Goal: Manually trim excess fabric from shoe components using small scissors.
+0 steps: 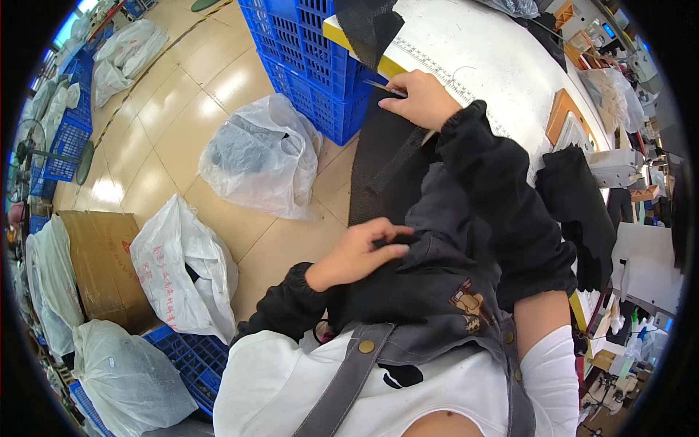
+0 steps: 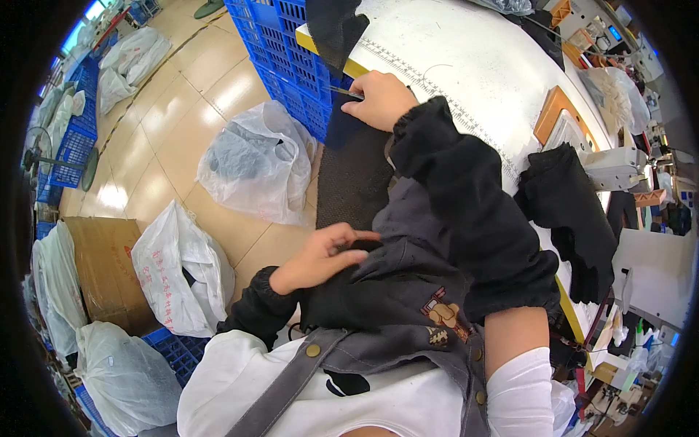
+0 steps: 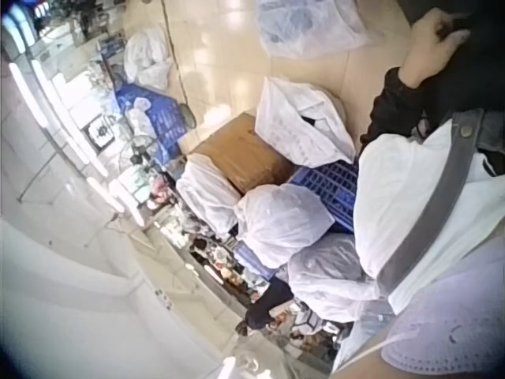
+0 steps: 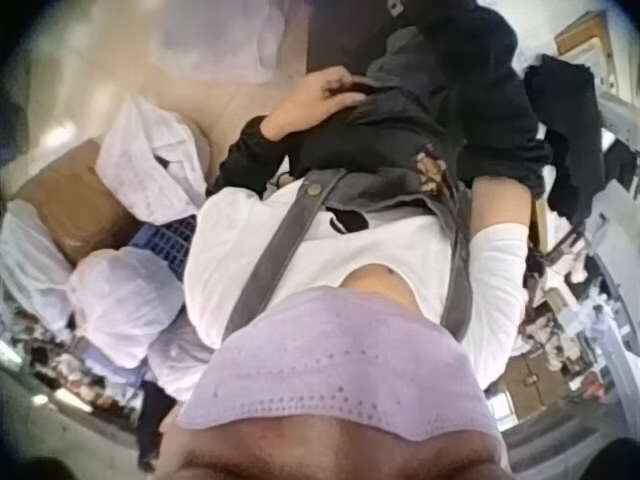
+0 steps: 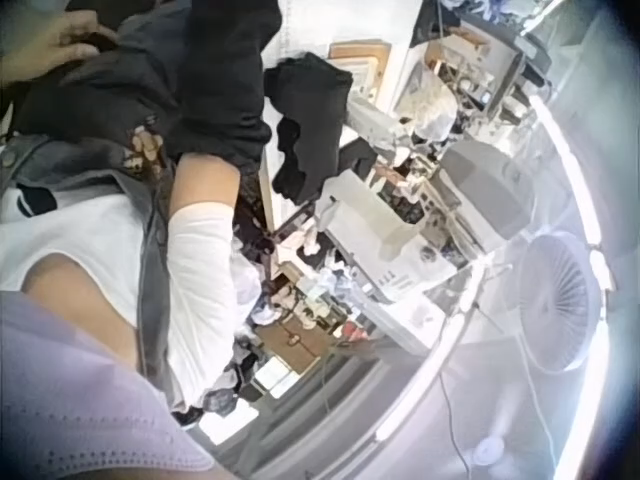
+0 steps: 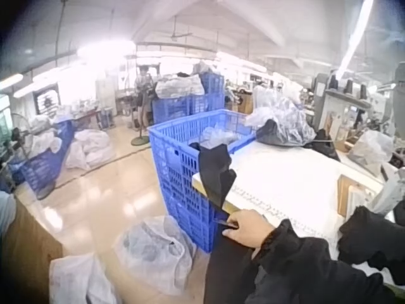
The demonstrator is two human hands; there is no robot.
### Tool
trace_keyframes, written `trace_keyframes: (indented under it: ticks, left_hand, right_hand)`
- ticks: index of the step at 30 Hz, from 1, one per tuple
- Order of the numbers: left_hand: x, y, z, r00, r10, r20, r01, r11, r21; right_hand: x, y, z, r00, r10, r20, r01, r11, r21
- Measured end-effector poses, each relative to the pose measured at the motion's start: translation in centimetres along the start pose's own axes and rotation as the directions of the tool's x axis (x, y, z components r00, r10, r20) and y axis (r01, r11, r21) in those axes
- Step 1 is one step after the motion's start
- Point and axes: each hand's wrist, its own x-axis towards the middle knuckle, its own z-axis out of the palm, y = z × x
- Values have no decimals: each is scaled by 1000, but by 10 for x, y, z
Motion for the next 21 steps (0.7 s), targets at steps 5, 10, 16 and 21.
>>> trace_keyframes:
  ticks: [5,10,16,21]
  left_hand:
    - [-21,14,-61,825,207,-525,-142,976,163]
    - [-30,69,-75,998,22,-66,-11,985,170]
    - [6,48,-25,810,574,-125,-497,783,373]
    - [2,36,-6,914,297,-276,-259,951,168]
  right_hand:
    - [-39,-16,-19,996,75,-51,-61,969,239]
    - [-105,-53,-21,998,25,61,-48,917,397]
    - [-172,-93,-28,951,0,309,-178,817,548]
    - [-184,-78,-9,956,160,248,-289,671,682]
